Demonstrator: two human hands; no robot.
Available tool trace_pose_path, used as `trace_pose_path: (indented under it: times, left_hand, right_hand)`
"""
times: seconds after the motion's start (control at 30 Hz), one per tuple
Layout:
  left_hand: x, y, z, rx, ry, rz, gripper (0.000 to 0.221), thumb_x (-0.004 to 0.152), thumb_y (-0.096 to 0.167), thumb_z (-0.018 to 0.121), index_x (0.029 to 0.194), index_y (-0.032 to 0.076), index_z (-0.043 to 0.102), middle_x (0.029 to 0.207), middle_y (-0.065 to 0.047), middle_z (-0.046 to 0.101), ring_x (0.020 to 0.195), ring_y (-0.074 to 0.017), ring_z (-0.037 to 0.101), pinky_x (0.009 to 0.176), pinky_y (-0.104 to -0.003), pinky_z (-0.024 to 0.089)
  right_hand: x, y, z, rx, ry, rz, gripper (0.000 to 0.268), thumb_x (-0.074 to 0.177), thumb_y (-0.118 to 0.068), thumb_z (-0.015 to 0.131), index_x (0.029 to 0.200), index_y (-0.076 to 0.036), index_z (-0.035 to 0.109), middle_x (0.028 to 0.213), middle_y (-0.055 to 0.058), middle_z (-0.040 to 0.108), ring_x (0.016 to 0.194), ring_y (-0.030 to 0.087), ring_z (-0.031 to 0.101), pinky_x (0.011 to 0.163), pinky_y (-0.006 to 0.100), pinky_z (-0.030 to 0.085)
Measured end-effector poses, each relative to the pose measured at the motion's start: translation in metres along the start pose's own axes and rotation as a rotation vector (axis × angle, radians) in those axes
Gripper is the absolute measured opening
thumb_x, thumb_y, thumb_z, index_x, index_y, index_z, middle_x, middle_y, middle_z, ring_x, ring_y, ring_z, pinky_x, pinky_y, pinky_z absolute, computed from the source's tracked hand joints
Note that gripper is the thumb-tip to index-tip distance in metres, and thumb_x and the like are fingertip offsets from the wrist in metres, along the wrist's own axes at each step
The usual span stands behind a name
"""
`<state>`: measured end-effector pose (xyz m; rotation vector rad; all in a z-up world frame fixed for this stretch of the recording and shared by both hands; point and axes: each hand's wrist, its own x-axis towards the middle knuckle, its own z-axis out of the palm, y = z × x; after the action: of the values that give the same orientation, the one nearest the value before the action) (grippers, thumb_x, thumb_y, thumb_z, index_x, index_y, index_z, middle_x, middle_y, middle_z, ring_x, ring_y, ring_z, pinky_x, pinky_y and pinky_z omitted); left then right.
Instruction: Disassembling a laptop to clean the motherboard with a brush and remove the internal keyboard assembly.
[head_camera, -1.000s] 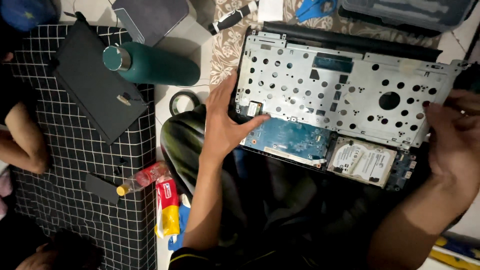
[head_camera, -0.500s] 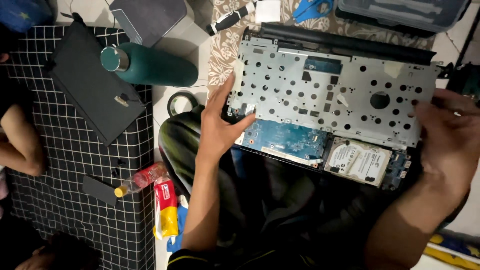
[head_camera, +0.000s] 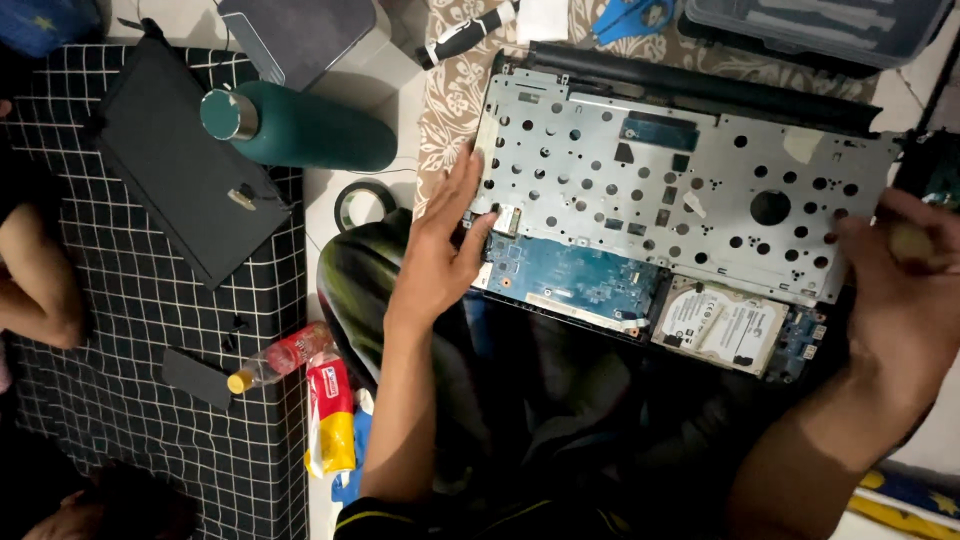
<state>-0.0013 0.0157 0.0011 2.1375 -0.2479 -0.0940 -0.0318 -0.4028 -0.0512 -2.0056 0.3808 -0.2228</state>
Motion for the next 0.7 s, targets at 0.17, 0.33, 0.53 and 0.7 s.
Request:
trace_pose_path:
  times: [0.17,0.33,0.53,0.7]
  left_hand:
    - [0.004,0.01,0.004,-0.041,0.149,-0.044,0.052,0.103,0.012,0.066,0.151,0.005,0.049,0.158,-0.018,0.05,0.152,-0.0325,0.046,0.13,-0.048,0.039]
    - [0.005,0.003,0.008,-0.015,0.311,0.0,0.034,0.095,0.012,0.08,0.125,0.001,0.07,0.132,-0.016,0.068,0.128,-0.0287,0.065,0.115,-0.043,0.053]
    - [0.006,0.005,0.004,-0.027,0.282,0.031,0.03,0.096,0.005,0.078,0.124,-0.002,0.071,0.132,-0.018,0.069,0.127,-0.0289,0.066,0.117,-0.043,0.051]
    - [0.006,0.007,0.006,-0.027,0.298,-0.004,0.029,0.095,0.004,0.078,0.123,-0.001,0.072,0.13,-0.018,0.07,0.125,-0.0274,0.067,0.119,-0.042,0.05]
  right_hand:
    - [-0.007,-0.013,-0.002,-0.066,0.014,-0.097,0.03,0.117,0.004,0.08,0.141,0.004,0.062,0.135,0.024,0.068,0.122,0.032,0.069,0.102,0.04,0.059]
    - [-0.012,-0.012,-0.008,-0.206,0.007,-0.256,0.033,0.123,0.017,0.089,0.139,0.013,0.06,0.129,0.029,0.065,0.112,0.035,0.065,0.099,0.043,0.053]
    - [-0.012,-0.025,-0.008,-0.146,-0.053,-0.274,0.039,0.12,0.021,0.086,0.139,0.014,0.053,0.118,0.029,0.064,0.109,0.034,0.066,0.099,0.043,0.054]
    - [-0.009,-0.035,-0.002,-0.145,-0.061,-0.316,0.036,0.12,0.02,0.088,0.132,0.016,0.054,0.104,0.029,0.063,0.104,0.037,0.067,0.092,0.045,0.052]
